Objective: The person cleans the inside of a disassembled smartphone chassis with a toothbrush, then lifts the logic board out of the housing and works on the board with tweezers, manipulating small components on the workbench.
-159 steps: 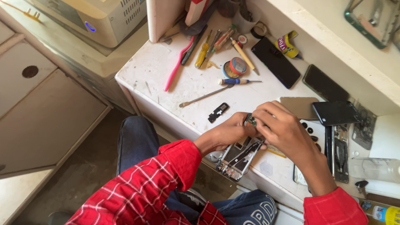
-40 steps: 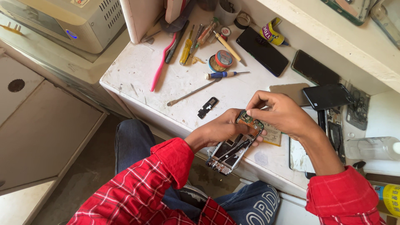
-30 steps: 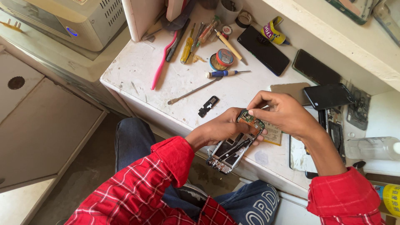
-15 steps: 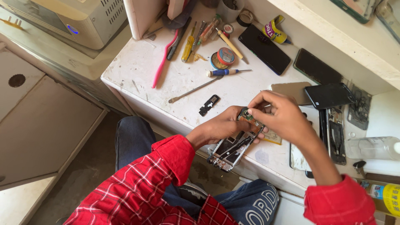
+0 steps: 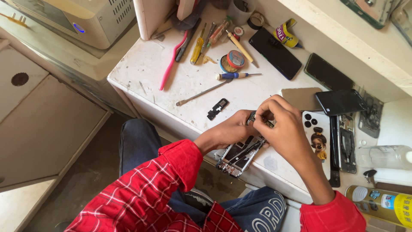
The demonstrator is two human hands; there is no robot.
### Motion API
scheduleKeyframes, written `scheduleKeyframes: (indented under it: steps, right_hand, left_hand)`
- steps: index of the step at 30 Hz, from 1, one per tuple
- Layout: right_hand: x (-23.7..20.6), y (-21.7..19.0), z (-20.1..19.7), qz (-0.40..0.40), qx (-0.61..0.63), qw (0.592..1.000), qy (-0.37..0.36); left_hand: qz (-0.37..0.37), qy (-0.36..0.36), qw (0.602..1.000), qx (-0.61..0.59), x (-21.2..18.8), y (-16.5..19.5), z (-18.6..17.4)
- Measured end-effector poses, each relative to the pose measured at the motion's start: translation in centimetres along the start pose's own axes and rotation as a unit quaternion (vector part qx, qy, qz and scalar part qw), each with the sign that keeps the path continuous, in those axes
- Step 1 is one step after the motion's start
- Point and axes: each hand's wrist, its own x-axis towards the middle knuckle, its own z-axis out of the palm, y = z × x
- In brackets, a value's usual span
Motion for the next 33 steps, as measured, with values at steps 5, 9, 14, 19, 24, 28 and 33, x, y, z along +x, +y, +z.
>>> scheduleKeyframes:
  steps: [5,9,14,19,24,28,33]
  right_hand:
    - [0.1,0.6,0.3,0.02,-0.016,1.0,0.008]
    - [-0.2,1.3,0.1,-0.006,0.036,0.999,0.017]
    - [-0.4,1.8,0.4,-0.03,0.018,0.999,0.023]
    - [-0.3,1.9,0.7,-0.024,0.008,0.999,0.031]
    - [-0.4,1.8,0.8,-0.011,-0.002,0.999,0.034]
    - [-0.3,1.6,0.9,-0.011,-0.01,0.999,0.038]
    - [0.1,1.1,0.3,0.039,0.015,0.999,0.0]
  left_hand:
    - [0.005,-0.003,1.0,-0.001,0.2,-0.6,-0.3]
    - [0.02,-0.015,1.0,0.002,0.5,-1.3,-0.7]
    - [0.036,-0.019,0.999,0.017,0.7,-1.5,-0.8]
    - [0.041,-0.009,0.998,0.045,0.8,-1.6,-0.8]
    - [0.059,-0.007,0.997,0.054,1.0,-2.3,-1.1]
    - [0.084,-0.006,0.991,0.106,1.1,-2.6,-1.4]
    - [0.064,-0.003,0.991,0.116,1.0,-2.2,-1.3]
